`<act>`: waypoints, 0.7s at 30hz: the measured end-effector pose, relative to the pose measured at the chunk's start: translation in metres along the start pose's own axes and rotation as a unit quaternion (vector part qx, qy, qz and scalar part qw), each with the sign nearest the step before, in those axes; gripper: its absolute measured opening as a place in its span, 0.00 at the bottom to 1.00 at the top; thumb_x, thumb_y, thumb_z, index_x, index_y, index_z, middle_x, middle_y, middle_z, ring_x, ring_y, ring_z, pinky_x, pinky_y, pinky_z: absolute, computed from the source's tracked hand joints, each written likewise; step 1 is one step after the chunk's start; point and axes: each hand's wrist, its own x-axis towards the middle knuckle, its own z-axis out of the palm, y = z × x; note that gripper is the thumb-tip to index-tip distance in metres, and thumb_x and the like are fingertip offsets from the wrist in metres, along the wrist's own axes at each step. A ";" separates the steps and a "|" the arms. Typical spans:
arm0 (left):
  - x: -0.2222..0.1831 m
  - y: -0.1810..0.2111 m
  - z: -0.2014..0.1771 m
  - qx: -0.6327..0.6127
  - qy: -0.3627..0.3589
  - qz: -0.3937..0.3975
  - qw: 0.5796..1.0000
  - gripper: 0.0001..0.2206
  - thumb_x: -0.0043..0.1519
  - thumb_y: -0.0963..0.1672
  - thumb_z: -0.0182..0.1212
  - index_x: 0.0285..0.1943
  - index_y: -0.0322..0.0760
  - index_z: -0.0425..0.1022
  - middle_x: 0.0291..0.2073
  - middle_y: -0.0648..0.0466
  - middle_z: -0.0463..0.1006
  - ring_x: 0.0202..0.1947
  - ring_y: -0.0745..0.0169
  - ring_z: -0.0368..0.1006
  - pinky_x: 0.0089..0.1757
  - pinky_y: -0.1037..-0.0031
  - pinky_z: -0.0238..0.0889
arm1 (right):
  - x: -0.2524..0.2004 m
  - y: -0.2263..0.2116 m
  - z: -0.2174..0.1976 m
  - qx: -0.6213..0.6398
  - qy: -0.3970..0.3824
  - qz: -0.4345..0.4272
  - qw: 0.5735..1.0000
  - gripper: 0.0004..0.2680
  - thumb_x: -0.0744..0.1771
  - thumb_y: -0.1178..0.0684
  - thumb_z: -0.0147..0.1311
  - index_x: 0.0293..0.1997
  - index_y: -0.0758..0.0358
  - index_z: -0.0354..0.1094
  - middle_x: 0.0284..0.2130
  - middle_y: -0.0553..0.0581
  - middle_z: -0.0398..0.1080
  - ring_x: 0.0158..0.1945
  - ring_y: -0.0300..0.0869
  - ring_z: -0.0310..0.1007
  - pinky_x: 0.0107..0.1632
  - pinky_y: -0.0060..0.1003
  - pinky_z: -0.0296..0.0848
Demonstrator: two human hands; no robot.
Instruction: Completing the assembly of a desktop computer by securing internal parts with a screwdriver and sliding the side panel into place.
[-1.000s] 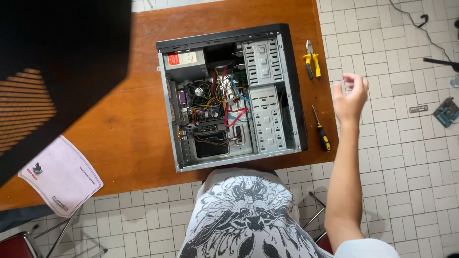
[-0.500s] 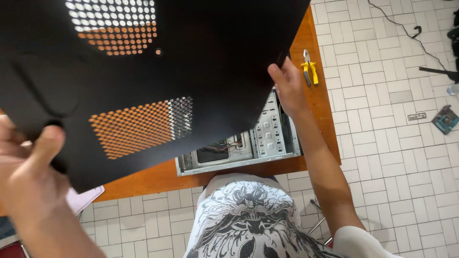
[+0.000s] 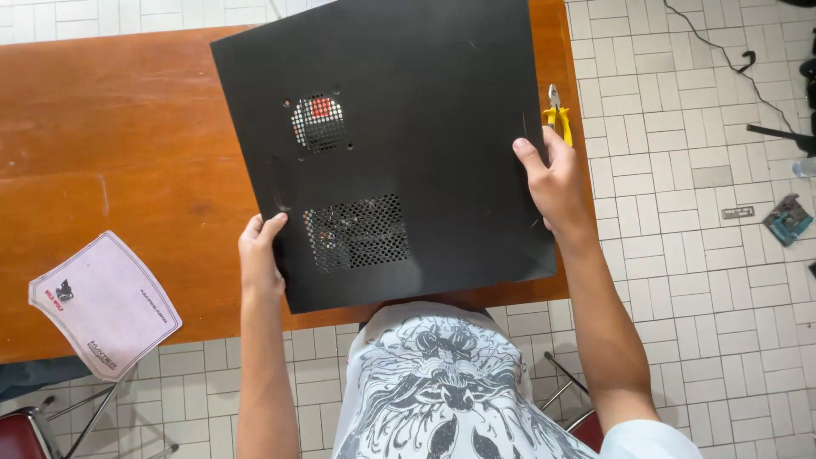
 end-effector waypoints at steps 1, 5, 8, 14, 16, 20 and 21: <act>0.005 -0.007 -0.003 0.024 0.006 -0.004 1.000 0.08 0.59 0.44 0.69 0.40 0.39 0.75 0.25 0.52 0.78 0.25 0.64 0.78 0.27 0.72 0.75 | -0.001 0.006 -0.003 -0.018 0.006 0.000 1.000 0.09 0.73 0.45 0.52 0.53 0.58 0.70 0.38 0.57 0.71 0.43 0.44 0.76 0.46 0.39 0.78; 0.004 -0.009 -0.002 0.046 0.021 0.005 0.999 0.08 0.58 0.44 0.70 0.40 0.39 0.76 0.25 0.53 0.76 0.26 0.65 0.77 0.27 0.74 0.74 | -0.004 -0.021 0.011 -0.030 0.004 -0.004 1.000 0.09 0.73 0.46 0.51 0.51 0.57 0.71 0.37 0.57 0.72 0.42 0.44 0.76 0.44 0.40 0.79; 0.001 -0.002 -0.001 0.072 0.039 0.009 0.997 0.08 0.59 0.45 0.69 0.41 0.39 0.77 0.25 0.54 0.76 0.26 0.66 0.76 0.28 0.74 0.74 | 0.013 0.040 0.011 -0.030 0.018 0.015 0.999 0.07 0.73 0.47 0.52 0.49 0.56 0.72 0.35 0.56 0.73 0.41 0.43 0.76 0.43 0.39 0.79; 0.011 -0.022 0.000 0.205 0.084 0.039 0.974 0.10 0.58 0.47 0.68 0.43 0.40 0.80 0.28 0.56 0.74 0.31 0.68 0.70 0.30 0.73 0.67 | 0.042 0.153 0.032 -0.068 0.055 0.066 0.994 0.06 0.70 0.48 0.55 0.45 0.56 0.76 0.26 0.55 0.75 0.29 0.40 0.75 0.32 0.36 0.77; 0.024 -0.039 -0.012 0.250 0.091 0.030 0.964 0.12 0.59 0.48 0.67 0.46 0.40 0.80 0.30 0.54 0.75 0.33 0.65 0.72 0.32 0.70 0.68 | 0.037 0.144 0.040 -0.075 0.054 0.073 0.993 0.07 0.69 0.48 0.56 0.46 0.56 0.76 0.26 0.55 0.76 0.29 0.40 0.76 0.32 0.36 0.78; 0.032 -0.051 -0.018 0.319 0.105 0.018 0.942 0.14 0.60 0.50 0.66 0.49 0.39 0.80 0.34 0.52 0.77 0.37 0.60 0.73 0.35 0.66 0.69 | 0.041 0.175 0.055 -0.101 0.062 0.080 0.990 0.08 0.67 0.45 0.59 0.46 0.52 0.77 0.25 0.53 0.76 0.32 0.40 0.78 0.34 0.39 0.78; 0.035 -0.054 -0.019 0.320 0.104 0.019 0.942 0.14 0.60 0.50 0.66 0.49 0.39 0.80 0.34 0.52 0.77 0.37 0.60 0.73 0.35 0.66 0.69 | 0.039 0.173 0.056 -0.101 0.063 0.080 0.990 0.08 0.67 0.45 0.59 0.46 0.52 0.77 0.25 0.53 0.76 0.32 0.40 0.78 0.34 0.39 0.78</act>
